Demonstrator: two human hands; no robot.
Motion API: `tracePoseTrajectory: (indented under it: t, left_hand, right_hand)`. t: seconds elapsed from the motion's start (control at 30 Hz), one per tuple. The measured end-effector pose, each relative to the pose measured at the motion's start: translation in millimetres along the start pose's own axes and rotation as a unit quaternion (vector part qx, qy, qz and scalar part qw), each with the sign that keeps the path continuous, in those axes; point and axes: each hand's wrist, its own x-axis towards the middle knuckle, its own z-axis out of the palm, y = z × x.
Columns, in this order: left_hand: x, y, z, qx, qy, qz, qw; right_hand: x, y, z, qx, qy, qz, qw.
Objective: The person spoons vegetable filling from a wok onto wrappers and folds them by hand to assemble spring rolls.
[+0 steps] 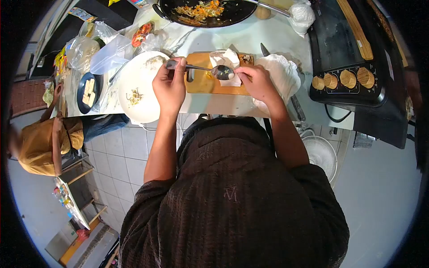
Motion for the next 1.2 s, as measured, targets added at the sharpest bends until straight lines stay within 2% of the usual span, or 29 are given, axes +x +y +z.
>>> tracePoseTrajectory:
  t: [0.13,0.2,0.4,0.5,0.63,0.87,1.2]
  left_hand:
    - [-1.2,7.6,1.4,-0.011,-0.034,0.043,0.998]
    - [0.0,12.0,0.8,0.062,-0.072,0.112,0.989]
    - [-0.8,38.9,-4.0,0.144,-0.159,0.163,0.963]
    - [0.9,39.4,-8.2,0.149,-0.157,0.179,0.96]
    - [0.4,44.5,-11.3,0.149,-0.158,0.188,0.958]
    - [-2.4,45.1,-5.3,0.157,-0.162,0.193,0.955]
    - [-6.4,38.4,3.1,0.129,-0.173,0.183,0.959]
  right_hand:
    - [-1.8,-1.9,-0.1,-0.012,0.004,0.011,1.0]
    - [-1.5,-0.7,0.1,-0.007,0.006,0.008,1.0]
    - [-2.1,-0.2,1.4,-0.018,0.015,0.018,1.0]
    - [-3.1,0.8,2.0,-0.013,0.015,0.017,1.0]
    - [-3.2,-3.0,-0.7,0.025,-0.001,0.037,0.999]
    - [-2.8,-1.2,2.1,-0.011,0.025,0.009,1.0]
    - [-2.6,4.2,1.8,0.012,0.008,0.058,0.998]
